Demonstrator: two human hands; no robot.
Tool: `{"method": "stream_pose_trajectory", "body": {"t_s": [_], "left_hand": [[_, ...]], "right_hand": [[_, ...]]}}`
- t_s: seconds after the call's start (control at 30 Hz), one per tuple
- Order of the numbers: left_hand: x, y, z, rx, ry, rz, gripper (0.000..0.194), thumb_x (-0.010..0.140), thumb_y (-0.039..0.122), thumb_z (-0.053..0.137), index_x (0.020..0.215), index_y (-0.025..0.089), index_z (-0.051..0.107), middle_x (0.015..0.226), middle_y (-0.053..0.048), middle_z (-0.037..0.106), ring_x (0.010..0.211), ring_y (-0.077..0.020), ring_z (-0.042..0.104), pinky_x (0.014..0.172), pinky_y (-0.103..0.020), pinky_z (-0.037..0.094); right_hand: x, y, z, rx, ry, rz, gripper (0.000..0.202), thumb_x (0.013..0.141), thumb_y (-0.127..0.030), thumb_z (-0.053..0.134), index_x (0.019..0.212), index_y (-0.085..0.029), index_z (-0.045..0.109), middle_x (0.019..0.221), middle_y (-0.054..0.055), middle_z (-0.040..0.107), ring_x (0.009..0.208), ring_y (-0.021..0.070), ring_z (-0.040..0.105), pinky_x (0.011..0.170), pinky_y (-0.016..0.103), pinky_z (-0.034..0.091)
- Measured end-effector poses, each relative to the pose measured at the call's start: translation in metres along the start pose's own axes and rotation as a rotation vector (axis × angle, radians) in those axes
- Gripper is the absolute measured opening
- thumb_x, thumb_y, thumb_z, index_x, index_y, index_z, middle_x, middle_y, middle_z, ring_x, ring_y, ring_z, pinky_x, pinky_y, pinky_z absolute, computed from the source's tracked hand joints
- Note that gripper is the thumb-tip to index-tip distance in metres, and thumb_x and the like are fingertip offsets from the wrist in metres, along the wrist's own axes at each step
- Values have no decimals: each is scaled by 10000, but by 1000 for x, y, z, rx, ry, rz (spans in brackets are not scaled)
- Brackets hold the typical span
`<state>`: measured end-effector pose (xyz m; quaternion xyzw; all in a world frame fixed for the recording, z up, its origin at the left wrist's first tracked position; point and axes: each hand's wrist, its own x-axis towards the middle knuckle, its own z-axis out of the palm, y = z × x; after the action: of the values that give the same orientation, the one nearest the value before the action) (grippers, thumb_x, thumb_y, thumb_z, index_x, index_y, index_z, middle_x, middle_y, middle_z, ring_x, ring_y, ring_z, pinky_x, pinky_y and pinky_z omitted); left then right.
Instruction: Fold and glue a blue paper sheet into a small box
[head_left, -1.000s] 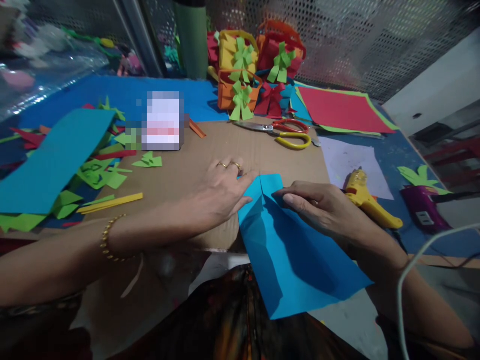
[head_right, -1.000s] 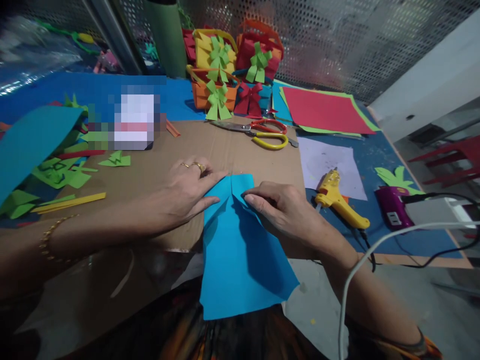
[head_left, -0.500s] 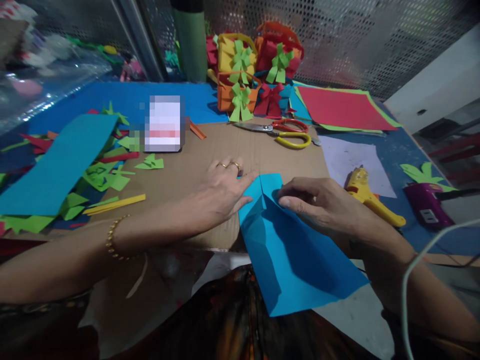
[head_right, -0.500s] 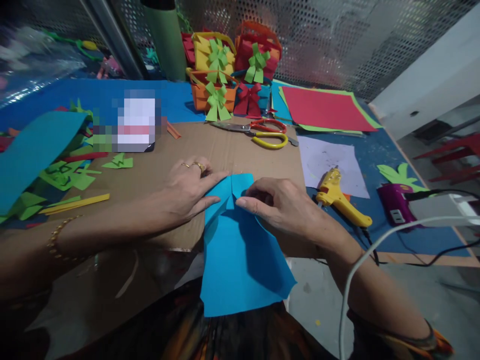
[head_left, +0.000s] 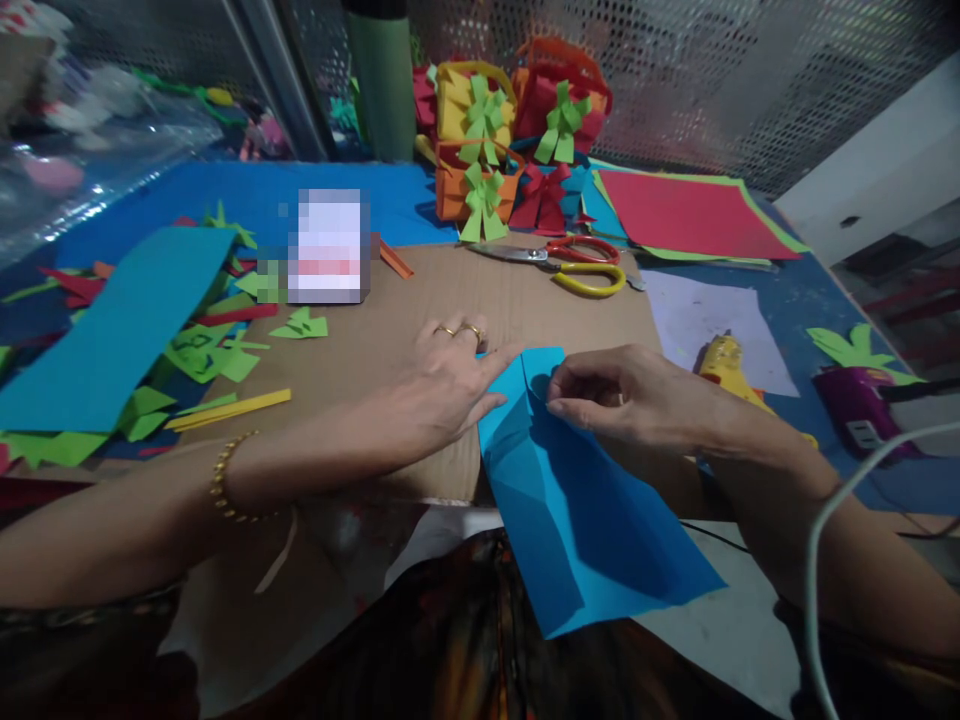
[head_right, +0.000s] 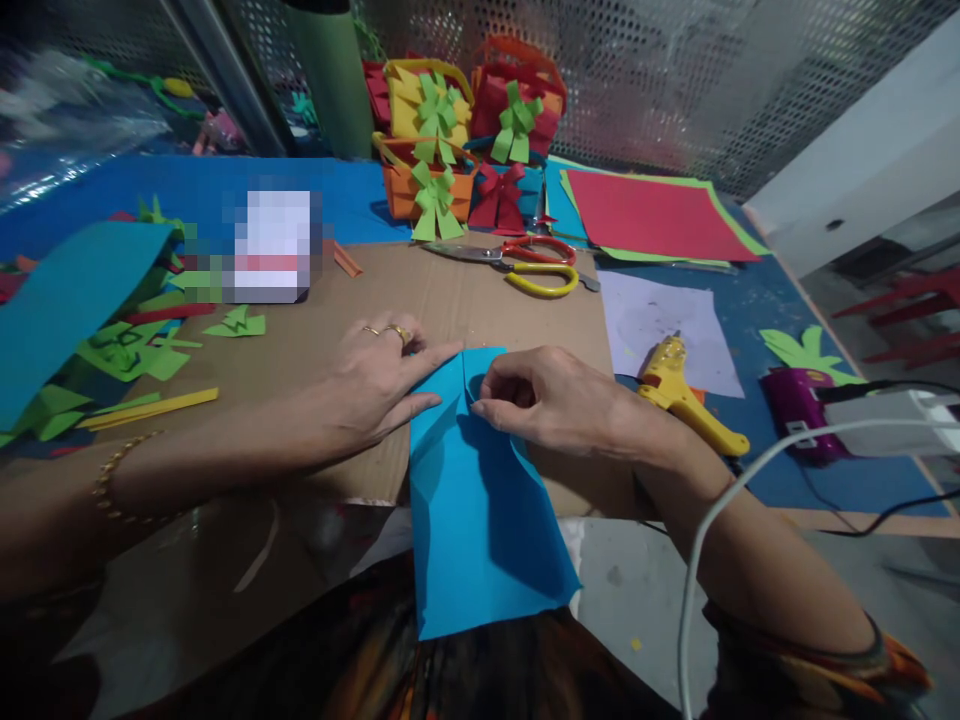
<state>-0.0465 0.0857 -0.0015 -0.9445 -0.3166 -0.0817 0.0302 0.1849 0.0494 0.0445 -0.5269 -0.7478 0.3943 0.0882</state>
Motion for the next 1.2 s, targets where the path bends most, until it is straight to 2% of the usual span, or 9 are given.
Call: {"method": "stream_pose_trajectory", "body": {"t_s": [0.17,0.3,0.53,0.7,0.8,0.97,1.1,1.2], "left_hand": [[0,-1,-1,-13,3,8,435,1023,354,546,1447,268,595,1160,-168,628,1075,-332,593,880,-435,450],[0,-2,-1,-28,7,20,453,1009,349,573,1455,269,588,1156,-163,643,1090,-333,594,892,-430,442],[2,1,-3,10,-6,-18,561,958,352,663,1462,144,533,1180,-185,654,1105,-335,587,883,-411,433],[2,1,-1,20,14,-13,548,948,373,672,1407,96,559,1176,-192,648,1100,-341,572,889,-417,428],[1,1,-1,26,8,-19,530,963,360,655,1440,149,561,1167,-179,642,1073,-331,579,865,-407,421],[1,1,-4,14,32,12,380,1028,379,544,1391,323,643,1131,-132,626,972,-281,584,833,-394,401],[1,0,-5,6,54,31,356,1041,391,511,1352,339,675,1103,-126,621,957,-275,582,816,-390,406],[0,-1,-3,1,70,51,366,1045,379,504,1369,328,666,1109,-127,622,973,-277,588,829,-393,419]], "right_hand": [[-2,-1,1,-40,22,-27,293,869,-455,564,815,-191,678,656,8,647,585,130,545,569,274,420],[-3,1,1,-65,30,-37,276,879,-437,569,833,-196,696,676,12,677,598,137,568,575,277,418],[-3,2,-1,-124,13,-19,308,874,-432,564,904,-181,739,732,38,723,620,157,610,578,285,417],[-3,2,0,-117,24,-17,306,874,-429,556,889,-182,736,708,29,712,608,150,599,579,282,415],[-3,2,1,-117,30,-22,292,871,-417,560,883,-184,736,688,23,702,602,145,589,571,278,408],[-3,1,1,-123,35,-15,299,874,-428,555,876,-183,727,704,26,705,606,145,584,573,281,407],[-3,3,1,-122,32,-19,342,894,-489,579,915,-184,731,727,32,712,618,151,591,582,281,406],[-7,4,2,-151,70,-86,430,952,-573,537,892,-188,717,749,43,705,641,158,591,592,282,401]]}}
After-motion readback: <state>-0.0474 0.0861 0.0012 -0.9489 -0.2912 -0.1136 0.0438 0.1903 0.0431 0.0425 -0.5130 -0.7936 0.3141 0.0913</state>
